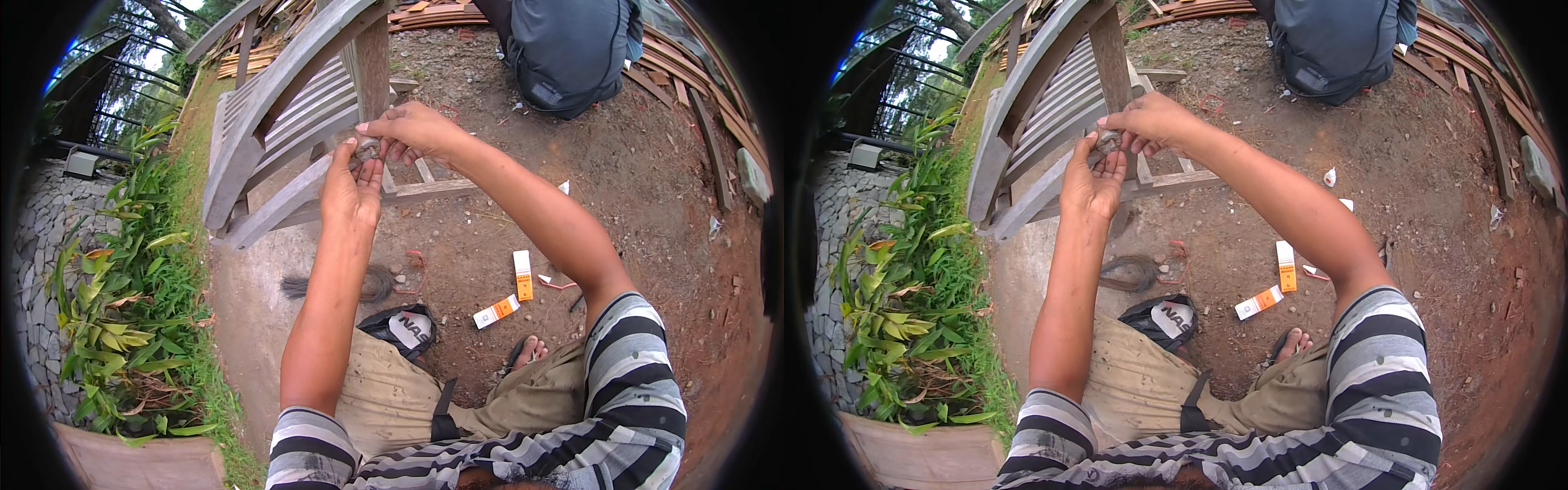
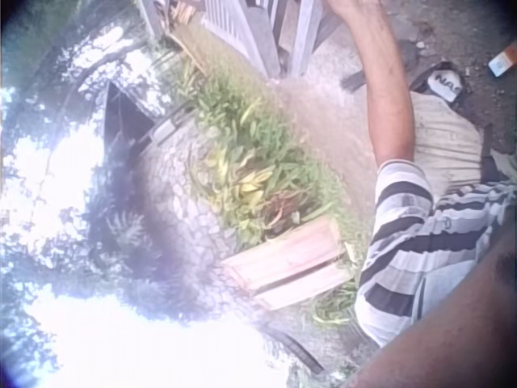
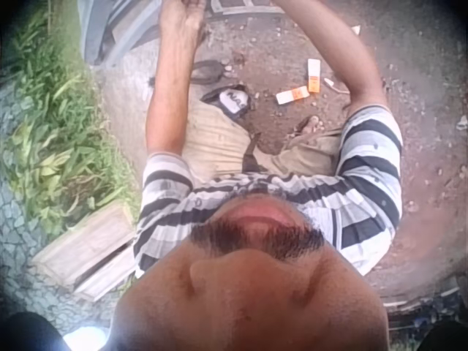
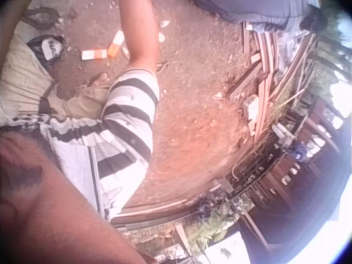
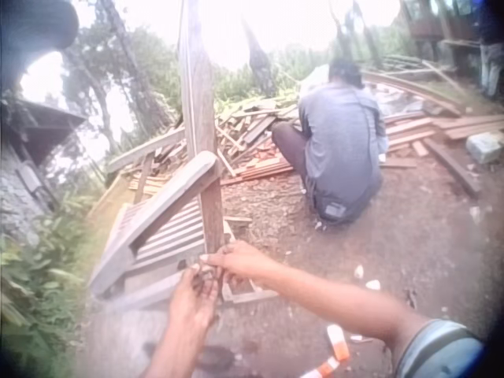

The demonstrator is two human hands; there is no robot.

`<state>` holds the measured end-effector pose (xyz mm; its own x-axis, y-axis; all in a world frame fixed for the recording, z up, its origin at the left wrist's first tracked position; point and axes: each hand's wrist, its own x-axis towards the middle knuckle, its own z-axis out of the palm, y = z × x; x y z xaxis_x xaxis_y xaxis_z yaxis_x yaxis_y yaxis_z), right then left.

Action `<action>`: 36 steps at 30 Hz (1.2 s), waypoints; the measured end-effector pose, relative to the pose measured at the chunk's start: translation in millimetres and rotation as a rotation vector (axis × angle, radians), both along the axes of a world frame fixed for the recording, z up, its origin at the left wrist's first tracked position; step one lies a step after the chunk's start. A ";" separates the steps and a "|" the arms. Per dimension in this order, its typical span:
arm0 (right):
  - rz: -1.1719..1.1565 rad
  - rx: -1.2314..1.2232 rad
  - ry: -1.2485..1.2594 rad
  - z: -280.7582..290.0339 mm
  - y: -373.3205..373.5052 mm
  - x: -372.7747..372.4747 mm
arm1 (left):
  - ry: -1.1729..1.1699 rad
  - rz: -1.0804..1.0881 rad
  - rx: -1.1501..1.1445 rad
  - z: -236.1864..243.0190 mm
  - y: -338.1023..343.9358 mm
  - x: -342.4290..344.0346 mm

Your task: The person sits on the ground and repairs a wooden structure. They apply glue to a joint, insert a wire, and use pliers to tighten the wire around the joint to secure it.

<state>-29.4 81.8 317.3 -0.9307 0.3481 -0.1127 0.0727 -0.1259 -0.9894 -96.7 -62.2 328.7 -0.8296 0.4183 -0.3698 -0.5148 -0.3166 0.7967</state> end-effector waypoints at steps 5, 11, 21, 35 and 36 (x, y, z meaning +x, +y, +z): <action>0.144 -0.447 0.207 -36.2 3.8 -2.2 | -0.047 0.071 0.008 7.0 5.7 3.3; 0.230 -0.617 0.293 -51.6 2.5 -7.7 | -0.047 0.040 -0.010 7.3 3.4 3.9; 0.107 -0.381 0.155 -17.2 5.3 3.3 | -0.017 -0.002 0.010 1.5 0.9 -0.6; -0.109 -0.122 0.010 -17.7 -15.9 -10.1 | -0.060 -0.053 0.055 -5.2 -0.9 0.1; -0.124 -0.110 0.022 -16.7 -17.2 -9.4 | -0.054 -0.057 0.057 -6.1 -0.6 -0.4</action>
<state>-38.8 64.6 300.6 -0.8842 0.4468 -0.1361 0.0281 -0.2400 -0.9704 -97.0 -62.8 322.7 -0.7833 0.4858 -0.3878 -0.5752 -0.3301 0.7485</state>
